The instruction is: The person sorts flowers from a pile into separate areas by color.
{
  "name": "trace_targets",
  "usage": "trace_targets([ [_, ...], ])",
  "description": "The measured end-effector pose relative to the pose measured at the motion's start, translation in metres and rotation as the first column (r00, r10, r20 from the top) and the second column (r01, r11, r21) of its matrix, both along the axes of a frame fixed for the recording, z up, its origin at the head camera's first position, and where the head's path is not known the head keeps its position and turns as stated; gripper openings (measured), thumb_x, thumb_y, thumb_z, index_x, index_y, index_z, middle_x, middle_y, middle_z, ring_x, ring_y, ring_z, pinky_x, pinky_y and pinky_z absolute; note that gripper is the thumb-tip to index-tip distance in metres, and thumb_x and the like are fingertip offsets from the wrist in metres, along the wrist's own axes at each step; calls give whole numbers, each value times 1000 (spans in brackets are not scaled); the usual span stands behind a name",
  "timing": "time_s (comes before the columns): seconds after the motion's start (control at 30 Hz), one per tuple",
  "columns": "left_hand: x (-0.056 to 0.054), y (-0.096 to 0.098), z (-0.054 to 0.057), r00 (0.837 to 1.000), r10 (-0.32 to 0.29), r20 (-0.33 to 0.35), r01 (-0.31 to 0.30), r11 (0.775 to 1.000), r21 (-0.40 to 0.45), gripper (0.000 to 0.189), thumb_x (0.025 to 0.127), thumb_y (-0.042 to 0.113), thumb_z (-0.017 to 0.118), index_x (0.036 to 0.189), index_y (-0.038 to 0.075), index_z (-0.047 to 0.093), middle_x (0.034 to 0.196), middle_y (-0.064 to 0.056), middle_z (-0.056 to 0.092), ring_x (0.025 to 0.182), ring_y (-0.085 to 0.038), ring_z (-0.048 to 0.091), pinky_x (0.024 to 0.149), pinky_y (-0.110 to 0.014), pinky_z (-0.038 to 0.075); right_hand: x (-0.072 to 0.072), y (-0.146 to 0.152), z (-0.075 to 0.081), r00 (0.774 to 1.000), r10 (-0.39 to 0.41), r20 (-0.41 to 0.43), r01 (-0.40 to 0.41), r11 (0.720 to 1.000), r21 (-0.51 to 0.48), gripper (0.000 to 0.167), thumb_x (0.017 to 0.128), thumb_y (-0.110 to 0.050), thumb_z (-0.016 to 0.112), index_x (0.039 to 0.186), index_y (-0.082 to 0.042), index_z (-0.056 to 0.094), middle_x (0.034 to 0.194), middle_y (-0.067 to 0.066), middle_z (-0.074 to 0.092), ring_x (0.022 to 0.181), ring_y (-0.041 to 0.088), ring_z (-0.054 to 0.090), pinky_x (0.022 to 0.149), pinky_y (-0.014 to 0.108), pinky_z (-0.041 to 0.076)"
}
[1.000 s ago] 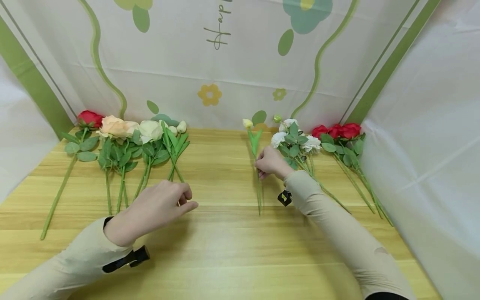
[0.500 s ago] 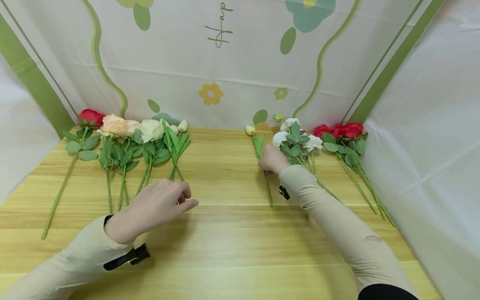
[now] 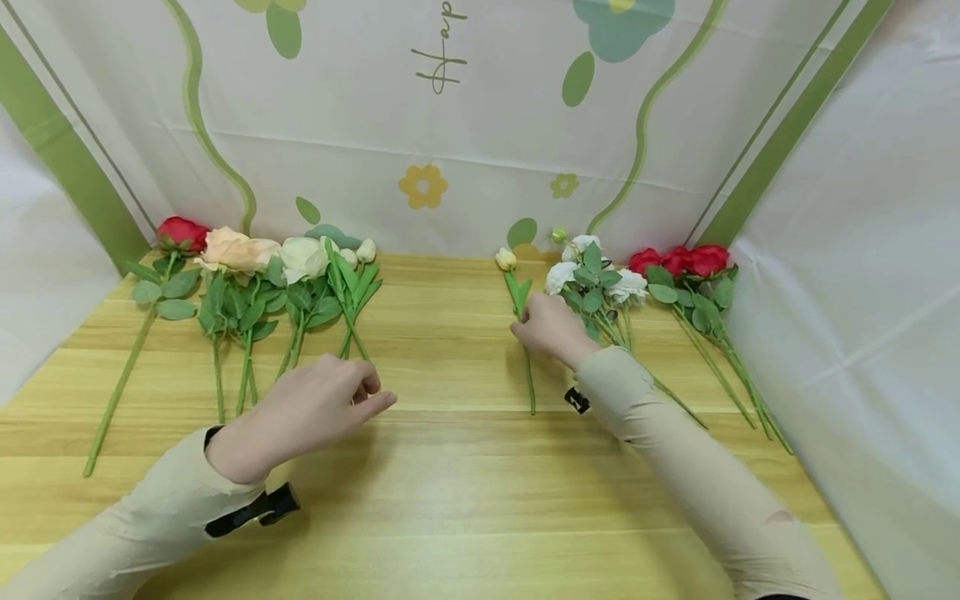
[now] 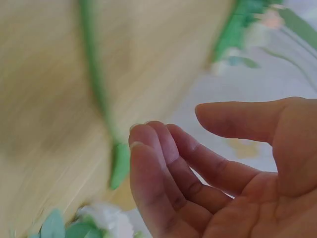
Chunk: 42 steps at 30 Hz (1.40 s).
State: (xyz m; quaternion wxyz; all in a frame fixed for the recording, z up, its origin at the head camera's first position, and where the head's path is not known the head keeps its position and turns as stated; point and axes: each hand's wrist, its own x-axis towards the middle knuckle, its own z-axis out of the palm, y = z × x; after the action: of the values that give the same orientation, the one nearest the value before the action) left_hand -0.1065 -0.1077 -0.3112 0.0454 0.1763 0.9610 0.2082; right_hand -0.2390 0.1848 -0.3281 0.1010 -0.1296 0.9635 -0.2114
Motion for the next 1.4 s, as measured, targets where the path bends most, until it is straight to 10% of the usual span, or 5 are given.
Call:
trace_targets([
  [0.17,-14,-17,10,997,37,63,-40,998,50,26,97,33,64,84,10,67,67,2,59,51,-13,50,46,-29,43,27,-5,6,999,-17,50,31,955,-296,22,98,-21,61,101,0,70,86,14,68,77,34,66,66,42,55],
  [0.43,-47,-55,11,986,133,99,-143,985,97,34,99,38,58,77,12,64,61,0,56,47,-13,42,42,-27,32,59,-17,11,995,14,97,42,834,-550,23,99,-19,63,108,1,66,93,15,68,83,38,65,70,47,55],
  [0.67,-67,-65,-7,974,122,190,-139,987,75,51,101,36,53,56,16,42,49,1,45,41,-10,30,40,-24,23,68,-21,12,995,46,94,15,828,-561,21,99,-21,63,106,-2,67,92,11,69,80,32,66,71,46,55],
  [1.4,-112,-64,-28,940,211,270,-230,972,42,49,103,32,47,63,6,61,60,-11,64,45,-19,49,41,-27,31,72,-24,11,990,102,93,-40,857,-514,20,99,-22,63,104,-4,68,89,9,67,79,30,65,71,46,55],
])
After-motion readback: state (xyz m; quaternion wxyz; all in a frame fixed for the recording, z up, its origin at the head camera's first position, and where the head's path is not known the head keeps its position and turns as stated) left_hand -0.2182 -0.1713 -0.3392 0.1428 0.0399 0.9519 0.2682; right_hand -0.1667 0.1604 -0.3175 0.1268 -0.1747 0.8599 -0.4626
